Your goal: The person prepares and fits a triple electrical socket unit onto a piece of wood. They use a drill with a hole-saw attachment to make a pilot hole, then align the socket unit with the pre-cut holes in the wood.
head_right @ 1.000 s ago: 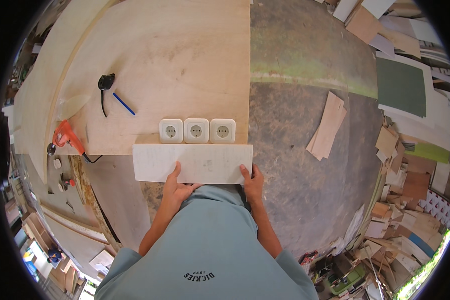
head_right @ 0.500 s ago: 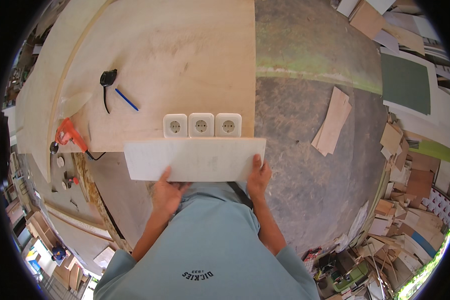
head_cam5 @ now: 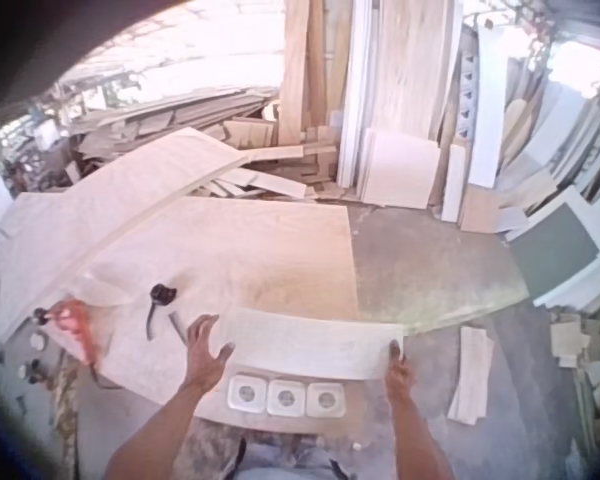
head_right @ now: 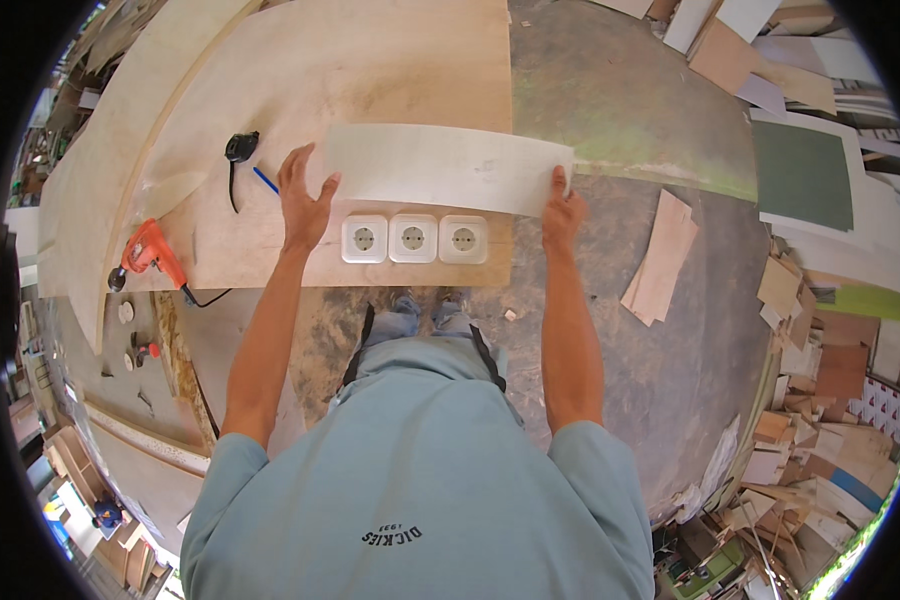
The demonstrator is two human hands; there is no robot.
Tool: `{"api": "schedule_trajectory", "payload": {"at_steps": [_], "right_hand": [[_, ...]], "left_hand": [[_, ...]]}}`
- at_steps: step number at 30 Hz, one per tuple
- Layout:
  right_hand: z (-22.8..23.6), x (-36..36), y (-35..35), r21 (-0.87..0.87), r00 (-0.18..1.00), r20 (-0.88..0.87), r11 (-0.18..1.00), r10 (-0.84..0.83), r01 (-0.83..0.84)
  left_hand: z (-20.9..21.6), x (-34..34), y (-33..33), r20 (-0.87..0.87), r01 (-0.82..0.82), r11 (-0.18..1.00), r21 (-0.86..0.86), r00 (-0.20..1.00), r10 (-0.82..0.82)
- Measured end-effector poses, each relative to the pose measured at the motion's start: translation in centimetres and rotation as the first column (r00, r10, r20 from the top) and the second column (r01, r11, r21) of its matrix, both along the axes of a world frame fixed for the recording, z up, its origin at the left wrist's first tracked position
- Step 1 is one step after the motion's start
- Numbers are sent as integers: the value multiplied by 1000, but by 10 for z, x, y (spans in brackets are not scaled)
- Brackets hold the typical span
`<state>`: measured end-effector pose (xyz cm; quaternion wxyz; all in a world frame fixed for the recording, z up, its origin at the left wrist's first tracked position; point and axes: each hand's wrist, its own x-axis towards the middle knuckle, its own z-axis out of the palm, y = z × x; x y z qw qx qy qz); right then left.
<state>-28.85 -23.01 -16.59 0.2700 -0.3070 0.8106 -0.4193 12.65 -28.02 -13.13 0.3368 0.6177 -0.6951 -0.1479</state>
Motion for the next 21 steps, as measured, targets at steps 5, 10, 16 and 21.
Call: {"api": "schedule_trajectory", "payload": {"at_steps": [5, 10, 16, 21], "right_hand": [[-36, 15, -6, 41, 987, -126, 994, 102, -98], [-14, 24, 6, 43, 982, -113, 988, 149, -145], [-24, 17, 12, 54, 979, -59, 980, 197, -194], [-32, 16, 13, 61, 981, -46, 980, 191, -188]], "left_hand": [[-11, -4, -20, 319, 124, 977, 174, 932, -175], [-8, 6, -17, 355, 172, 929, 328, 889, -290], [-25, 17, -10, 273, 254, 940, 230, 910, -312], [-26, 17, -10, 251, 260, 939, 224, 916, -314]]}}
